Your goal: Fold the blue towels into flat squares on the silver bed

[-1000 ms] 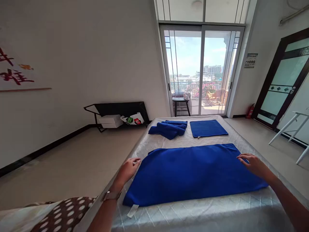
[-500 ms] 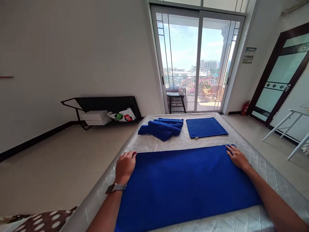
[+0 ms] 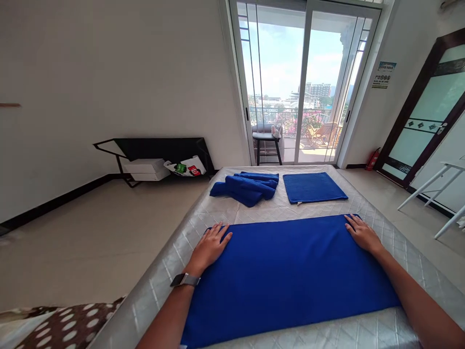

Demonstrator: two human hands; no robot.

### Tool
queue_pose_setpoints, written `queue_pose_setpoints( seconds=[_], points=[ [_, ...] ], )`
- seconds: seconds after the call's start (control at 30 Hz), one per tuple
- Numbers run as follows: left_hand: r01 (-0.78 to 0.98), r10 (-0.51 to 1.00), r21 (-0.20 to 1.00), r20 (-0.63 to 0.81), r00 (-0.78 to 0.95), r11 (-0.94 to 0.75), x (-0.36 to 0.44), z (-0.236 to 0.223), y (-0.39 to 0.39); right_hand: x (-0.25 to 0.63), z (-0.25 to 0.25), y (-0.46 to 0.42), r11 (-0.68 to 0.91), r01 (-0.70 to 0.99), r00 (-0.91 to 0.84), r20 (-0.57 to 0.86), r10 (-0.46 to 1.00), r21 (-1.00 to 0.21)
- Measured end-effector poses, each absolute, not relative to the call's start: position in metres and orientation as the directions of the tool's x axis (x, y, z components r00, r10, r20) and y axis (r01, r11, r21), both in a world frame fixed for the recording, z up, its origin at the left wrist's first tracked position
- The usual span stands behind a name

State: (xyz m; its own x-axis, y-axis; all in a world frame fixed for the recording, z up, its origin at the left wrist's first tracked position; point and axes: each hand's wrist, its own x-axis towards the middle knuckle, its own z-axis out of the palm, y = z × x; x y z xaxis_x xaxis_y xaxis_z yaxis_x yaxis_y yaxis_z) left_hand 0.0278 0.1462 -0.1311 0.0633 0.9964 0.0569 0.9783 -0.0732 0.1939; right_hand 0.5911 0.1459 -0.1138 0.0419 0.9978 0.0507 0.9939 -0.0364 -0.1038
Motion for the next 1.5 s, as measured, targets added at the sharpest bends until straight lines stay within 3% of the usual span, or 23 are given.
queue_pose_setpoints(
  seconds=[0.17,0.37,0.47,0.6,0.7,0.9,1.07,1.23,1.5],
  points=[
    [0.983,1.0,0.185,0.012,0.02,-0.022,0.023,-0.129,0.145,0.595,-0.107,0.148,-0.061,0.995,0.064,0.035,0.997,-0.075],
    [0.985,1.0,0.172,0.029,-0.011,0.006,0.029,-0.122,0.14,0.527,-0.071,0.16,-0.148,0.986,0.145,0.046,0.988,0.08],
    [0.985,0.996,0.17,0.085,0.016,-0.03,0.033,-0.118,0.139,0.433,-0.065,0.157,0.047,0.998,-0.051,0.132,0.99,0.032],
    [0.979,0.991,0.181,0.116,0.073,-0.093,0.042,-0.12,0.138,0.307,-0.077,0.138,0.41,0.894,-0.404,0.071,0.912,-0.18],
    [0.982,0.993,0.166,0.092,0.076,-0.091,0.046,-0.124,0.137,0.266,-0.089,0.128,0.464,0.846,-0.479,0.009,0.878,-0.263],
    [0.983,0.994,0.161,0.072,0.078,-0.089,0.043,-0.127,0.138,0.327,-0.092,0.131,0.369,0.892,-0.393,-0.044,0.919,-0.261],
    [0.982,0.998,0.183,0.043,0.036,-0.043,0.04,-0.124,0.138,0.456,-0.092,0.141,0.085,0.989,-0.095,-0.079,0.992,-0.124],
    [0.983,1.0,0.183,0.022,-0.013,0.009,0.037,-0.123,0.138,0.566,-0.104,0.149,-0.15,0.988,0.149,-0.023,0.989,-0.046],
    [0.987,1.0,0.163,0.027,-0.013,0.008,0.034,-0.127,0.14,0.579,-0.112,0.151,-0.218,0.973,0.217,-0.017,0.976,-0.073]
  ],
)
